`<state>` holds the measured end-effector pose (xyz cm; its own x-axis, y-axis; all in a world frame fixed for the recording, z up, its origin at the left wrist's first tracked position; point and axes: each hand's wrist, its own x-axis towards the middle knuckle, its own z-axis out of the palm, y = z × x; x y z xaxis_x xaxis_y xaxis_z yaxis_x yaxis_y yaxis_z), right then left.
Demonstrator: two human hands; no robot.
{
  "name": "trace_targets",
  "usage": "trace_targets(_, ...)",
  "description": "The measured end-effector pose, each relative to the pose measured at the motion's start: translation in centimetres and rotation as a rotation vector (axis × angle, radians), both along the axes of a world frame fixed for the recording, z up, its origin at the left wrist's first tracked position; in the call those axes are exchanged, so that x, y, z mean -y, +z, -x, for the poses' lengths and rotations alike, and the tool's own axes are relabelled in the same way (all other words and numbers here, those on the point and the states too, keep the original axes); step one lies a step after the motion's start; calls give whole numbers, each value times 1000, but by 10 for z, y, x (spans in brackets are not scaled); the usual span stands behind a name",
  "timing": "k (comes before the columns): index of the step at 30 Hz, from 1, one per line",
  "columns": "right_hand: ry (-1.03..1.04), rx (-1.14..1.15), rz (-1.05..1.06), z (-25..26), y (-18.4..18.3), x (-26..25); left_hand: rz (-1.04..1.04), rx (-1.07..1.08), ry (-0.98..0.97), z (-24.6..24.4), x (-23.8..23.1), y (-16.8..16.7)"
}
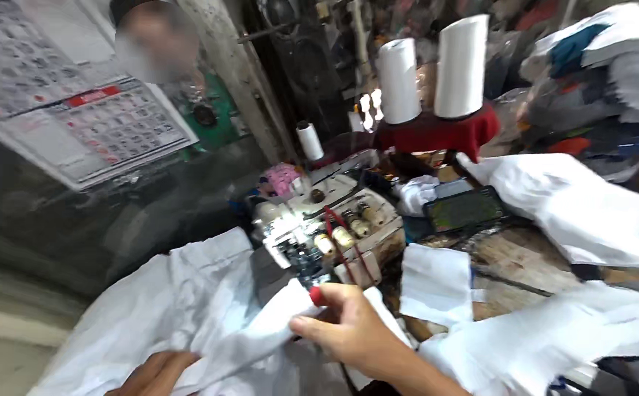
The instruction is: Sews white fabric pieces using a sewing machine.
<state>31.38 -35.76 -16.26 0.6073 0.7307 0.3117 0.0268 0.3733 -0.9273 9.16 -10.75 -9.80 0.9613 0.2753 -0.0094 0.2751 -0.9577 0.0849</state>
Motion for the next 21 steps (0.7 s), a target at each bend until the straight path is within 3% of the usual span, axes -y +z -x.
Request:
trace_targets(3,3,234,10,-5,-23,12,95,189,-99,-23,24,36)
trace_targets(6,-37,396,5,-7,-25,13,96,401,-321,-89,61,23)
trace_targets(11,-154,406,4,-6,-27,7,8,234,-550,-141,60,21)
trace_targets(13,-197,361,4,-7,-29,4,92,221,-532,-139,54,26)
trace_targets(17,-236,276,-2,-6,-29,-3,454,159,-473,-138,46,17)
trace_targets(21,-171,245,50,-9,-20,1,524,81,-434,-148,49,26)
